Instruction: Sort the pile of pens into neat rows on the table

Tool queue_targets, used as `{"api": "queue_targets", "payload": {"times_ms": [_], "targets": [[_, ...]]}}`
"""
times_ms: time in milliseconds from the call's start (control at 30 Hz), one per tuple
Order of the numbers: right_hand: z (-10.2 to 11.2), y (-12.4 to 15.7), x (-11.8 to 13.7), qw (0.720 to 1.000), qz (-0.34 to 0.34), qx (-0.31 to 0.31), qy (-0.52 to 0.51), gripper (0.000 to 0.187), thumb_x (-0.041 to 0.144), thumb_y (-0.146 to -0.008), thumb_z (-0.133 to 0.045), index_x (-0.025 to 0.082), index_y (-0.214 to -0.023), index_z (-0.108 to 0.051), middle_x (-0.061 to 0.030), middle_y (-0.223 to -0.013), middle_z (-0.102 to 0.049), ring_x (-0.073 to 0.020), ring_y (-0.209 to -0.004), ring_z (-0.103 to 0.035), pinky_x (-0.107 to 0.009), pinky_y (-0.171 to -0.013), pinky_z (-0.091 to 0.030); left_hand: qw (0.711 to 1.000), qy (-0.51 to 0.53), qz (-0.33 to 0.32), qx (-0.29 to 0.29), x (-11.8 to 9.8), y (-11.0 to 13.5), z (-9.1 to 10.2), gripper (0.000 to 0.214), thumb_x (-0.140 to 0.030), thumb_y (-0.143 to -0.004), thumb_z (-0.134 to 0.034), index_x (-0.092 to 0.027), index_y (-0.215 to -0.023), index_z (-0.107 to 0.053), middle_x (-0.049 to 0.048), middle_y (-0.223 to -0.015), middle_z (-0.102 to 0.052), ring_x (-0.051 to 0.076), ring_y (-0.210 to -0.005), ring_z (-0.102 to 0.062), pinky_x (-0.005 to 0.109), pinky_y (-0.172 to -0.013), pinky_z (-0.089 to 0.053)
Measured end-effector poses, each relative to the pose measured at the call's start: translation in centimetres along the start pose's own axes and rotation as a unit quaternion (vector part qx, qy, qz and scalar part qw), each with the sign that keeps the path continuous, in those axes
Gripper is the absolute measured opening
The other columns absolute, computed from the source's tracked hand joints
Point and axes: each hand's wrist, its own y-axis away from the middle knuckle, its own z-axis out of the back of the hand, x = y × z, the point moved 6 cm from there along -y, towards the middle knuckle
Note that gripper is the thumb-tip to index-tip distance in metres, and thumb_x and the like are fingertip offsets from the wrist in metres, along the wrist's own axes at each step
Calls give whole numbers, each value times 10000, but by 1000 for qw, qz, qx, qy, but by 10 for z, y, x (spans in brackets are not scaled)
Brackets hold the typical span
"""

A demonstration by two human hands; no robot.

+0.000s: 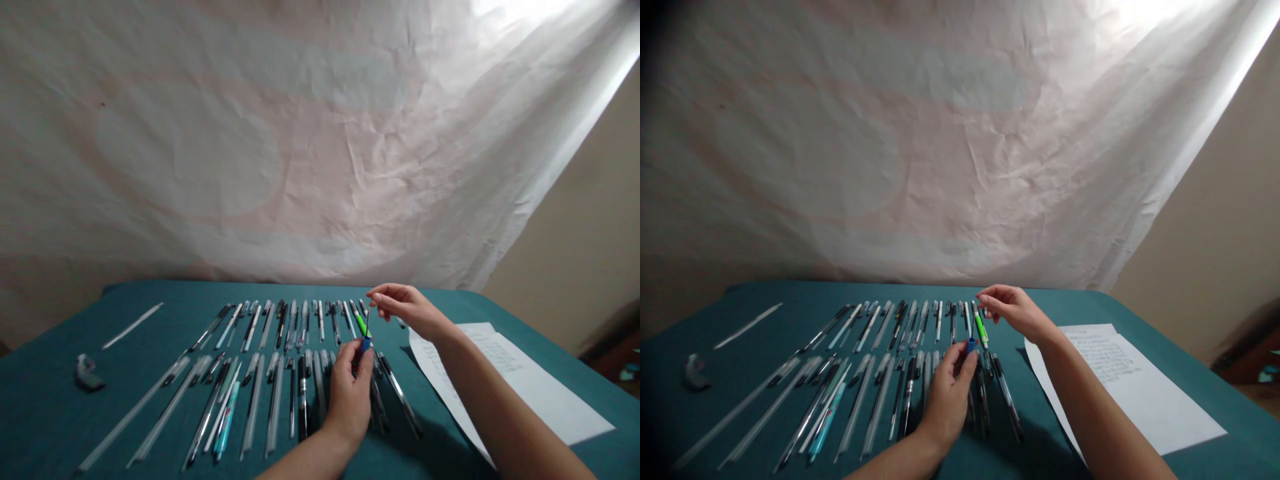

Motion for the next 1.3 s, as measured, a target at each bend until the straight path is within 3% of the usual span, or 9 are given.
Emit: {"api": "queue_targets", "payload": {"times_ms": [67, 133, 233, 467, 633, 767, 867, 967, 1300], "targets": [[13, -15, -24, 995, -28, -45, 86, 345, 411, -747, -489, 115, -891, -592, -57, -758, -602, -88, -559, -516, -186, -480, -407, 1000, -1, -3, 3, -1, 0, 0, 298, -374, -776, -437, -192, -990, -537, 43, -970, -561, 152, -908, -515, 276, -838, -363], [22, -31, -58, 963, -113, -60, 236, 317, 378, -752, -478, 115, -871, -608, -50, -694, -614, -91, -542, -532, -174, -464, -394, 1000, -2, -2, 5, -1, 1, -1, 296, -370, -778, -434, -197, -995, -537, 42, -975, -558, 152, -926, -510, 276, -847, -360], [25, -51, -94, 937, -163, -73, 300, 229, 288, -702, -536, 86, -708, -643, -64, -547, -599, -113, -488, -533, -193, -454, -370, 1000, -1, -2, 10, -1, 1, -2, 303, -364, -780, -433, -201, -1016, -530, 45, -996, -551, 153, -940, -505, 277, -850, -359], [15, -64, -119, 901, -202, -85, 373, 91, 175, -568, -610, 110, -506, -622, -88, -475, -586, -172, -575, -569, -217, -505, -354, 1000, 0, -4, 10, -1, 0, -1, 312, -363, -772, -446, -192, -1018, -535, 52, -991, -559, 159, -944, -505, 280, -851, -363], [18, -54, -103, 912, -190, -89, 352, 98, 158, -570, -591, 95, -497, -610, -75, -434, -544, -161, -536, -539, -220, -484, -343, 1000, 0, -2, 11, -2, 1, -2, 313, -363, -775, -441, -195, -1020, -540, 55, -998, -558, 162, -955, -501, 284, -861, -357], [20, -32, -65, 949, -135, -84, 271, 254, 308, -720, -482, 110, -801, -620, -19, -547, -545, -94, -486, -485, -195, -456, -349, 1000, 4, -2, 11, -1, 3, -2, 319, -364, -774, -444, -190, -1024, -536, 61, -993, -556, 165, -959, -499, 285, -865, -354], [14, -10, -26, 996, -41, -71, 17, 338, 408, -709, -523, 121, -884, -556, 15, -561, -483, -61, -442, -405, -184, -416, -321, 1000, 0, -5, 10, 0, 3, -2, 303, -364, -774, -444, -189, -1002, -539, 56, -977, -557, 161, -932, -508, 285, -857, -356], [9, 10, 1, 990, -11, -62, -126, 286, 379, -683, -589, 144, -838, -536, 40, -546, -429, -41, -429, -351, -167, -388, -271, 1000, 0, -1, 9, 0, 3, -3, 308, -370, -772, -446, -186, -1003, -534, 54, -976, -564, 165, -927, -509, 293, -855, -353], [0, 21, 14, 993, -7, -64, -98, 317, 396, -672, -604, 141, -857, -565, 36, -551, -435, -39, -425, -359, -166, -364, -281, 1000, 10, 12, 3, 1, 3, -2, 330, -398, -746, -477, -184, -989, -541, 48, -986, -576, 167, -917, -519, 287, -843, -358]]}}
